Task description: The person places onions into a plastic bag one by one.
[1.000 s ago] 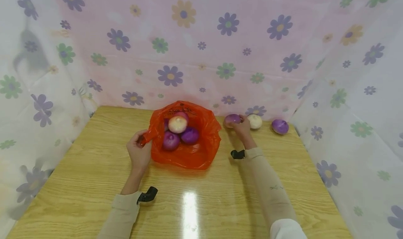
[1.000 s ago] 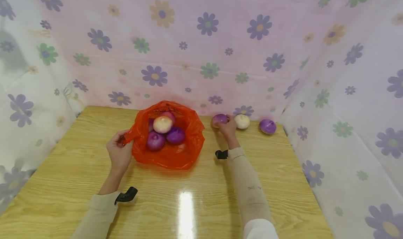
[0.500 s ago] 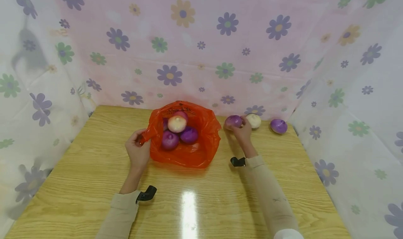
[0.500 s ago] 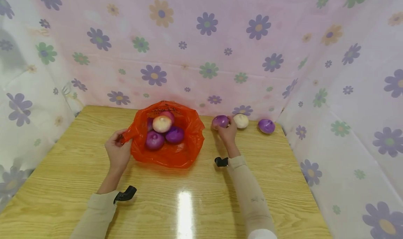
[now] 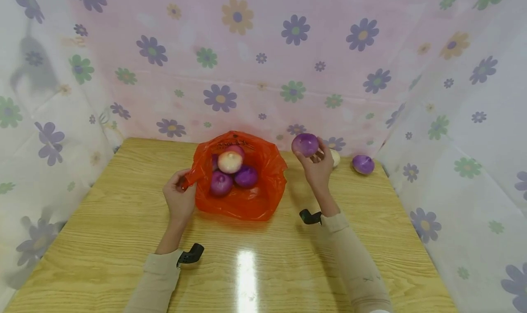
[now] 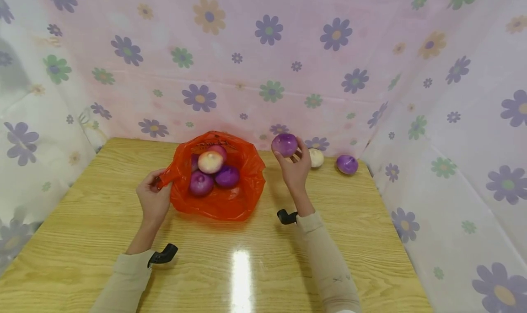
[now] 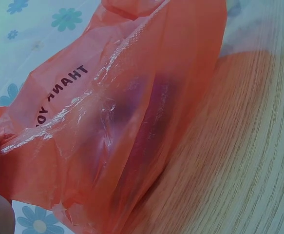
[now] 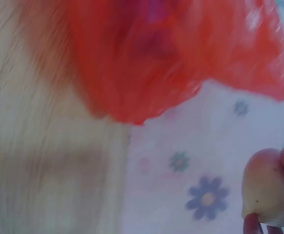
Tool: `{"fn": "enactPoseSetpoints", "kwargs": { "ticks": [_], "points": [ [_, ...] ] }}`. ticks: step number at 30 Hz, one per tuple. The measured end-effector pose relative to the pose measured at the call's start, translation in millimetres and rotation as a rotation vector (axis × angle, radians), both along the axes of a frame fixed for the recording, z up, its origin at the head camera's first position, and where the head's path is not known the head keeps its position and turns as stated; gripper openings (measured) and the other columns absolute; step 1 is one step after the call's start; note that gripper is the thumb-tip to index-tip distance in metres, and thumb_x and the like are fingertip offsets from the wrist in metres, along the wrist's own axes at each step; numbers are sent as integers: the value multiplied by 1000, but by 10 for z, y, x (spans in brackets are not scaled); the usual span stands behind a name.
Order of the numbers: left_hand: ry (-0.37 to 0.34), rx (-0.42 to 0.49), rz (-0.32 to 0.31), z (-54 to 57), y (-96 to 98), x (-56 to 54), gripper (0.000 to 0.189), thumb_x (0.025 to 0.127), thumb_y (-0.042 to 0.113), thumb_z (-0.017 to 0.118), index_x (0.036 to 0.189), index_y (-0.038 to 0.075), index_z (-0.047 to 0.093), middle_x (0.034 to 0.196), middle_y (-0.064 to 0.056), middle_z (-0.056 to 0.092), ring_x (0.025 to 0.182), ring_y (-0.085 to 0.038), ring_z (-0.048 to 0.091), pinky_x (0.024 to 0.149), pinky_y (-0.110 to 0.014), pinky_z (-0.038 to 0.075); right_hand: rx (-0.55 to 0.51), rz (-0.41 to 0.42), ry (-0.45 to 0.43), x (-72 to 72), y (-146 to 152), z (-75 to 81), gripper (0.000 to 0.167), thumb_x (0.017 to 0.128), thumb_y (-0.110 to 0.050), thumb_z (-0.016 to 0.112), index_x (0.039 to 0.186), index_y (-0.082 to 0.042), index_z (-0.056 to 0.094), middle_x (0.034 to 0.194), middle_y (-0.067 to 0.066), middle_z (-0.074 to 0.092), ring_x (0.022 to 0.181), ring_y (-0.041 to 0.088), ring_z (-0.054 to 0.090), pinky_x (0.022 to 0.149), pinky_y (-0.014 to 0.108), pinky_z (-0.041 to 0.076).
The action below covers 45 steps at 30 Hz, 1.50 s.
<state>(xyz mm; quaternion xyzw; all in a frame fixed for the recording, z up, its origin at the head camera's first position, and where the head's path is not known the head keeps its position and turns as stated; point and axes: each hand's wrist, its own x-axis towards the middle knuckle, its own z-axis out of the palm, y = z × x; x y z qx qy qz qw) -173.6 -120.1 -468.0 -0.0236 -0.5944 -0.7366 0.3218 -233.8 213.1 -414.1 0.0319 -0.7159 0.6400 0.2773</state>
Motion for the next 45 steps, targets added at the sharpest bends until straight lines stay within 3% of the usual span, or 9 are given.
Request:
{"fn": "enactPoseSetpoints", "kwargs": {
  "ticks": [4,8,11,17,23,29,34,39,45],
  "points": [
    [-5,-17,5,-22,-12,-4,21,84,-22,63,105,-21,65,91,7,70,79,-7,63,74,-15,57,-32,54,155,144,-201,171,69,79,9,80,141,11,49,136,28,52,109,23,58,95,28,56],
    [-11,-26,6,-30,-20,2,22,84,-19,64,106,-19,65,92,6,70,80,-8,63,75,-16,58,-25,117,246,211,-380,169,69,78,12,78,142,7,50,137,23,54,111,21,59,94,25,56],
    [-11,-29,6,-38,-22,-1,22,84,-20,64,106,-19,65,92,6,69,80,-9,63,76,-16,58,-3,198,258,279,-521,138,71,79,12,78,144,2,50,137,17,54,113,21,60,95,26,56],
    [3,-18,-7,-50,-20,-14,21,86,-15,67,106,-20,65,93,5,70,83,-10,65,77,-17,58,83,418,105,481,-823,137,73,85,5,77,150,-8,46,142,12,54,123,27,59,101,34,54],
    [10,-18,-16,-57,-14,-12,21,87,-15,67,107,-20,64,95,4,69,86,-11,66,80,-18,58,149,553,-117,529,-1052,61,71,93,-7,73,154,-12,38,148,9,47,133,28,52,106,43,50],
    [8,-27,-16,-61,-7,-17,20,86,-17,66,106,-20,65,95,5,69,85,-9,66,79,-17,58,114,521,-304,442,-1242,-3,66,96,-16,71,154,-17,38,150,10,45,135,31,49,107,47,50],
    [-5,-39,-14,-68,-9,-26,21,87,-15,66,107,-19,65,96,6,69,86,-9,66,80,-17,58,-19,488,-419,322,-1395,-34,63,98,-17,67,154,-13,37,155,10,41,140,31,47,108,48,48],
    [-21,-48,-12,-59,-12,-26,21,87,-14,66,108,-17,66,96,6,69,86,-10,65,80,-17,58,-145,436,-487,240,-1503,-12,64,100,-16,64,156,-12,34,156,13,40,140,33,45,108,54,47],
    [-39,-44,-10,-40,-16,-26,21,87,-16,65,108,-18,66,96,7,69,86,-9,65,81,-16,57,-117,348,-497,142,-1549,-16,67,100,-18,62,157,-9,30,158,13,37,142,32,41,116,51,40]
  ]
}}
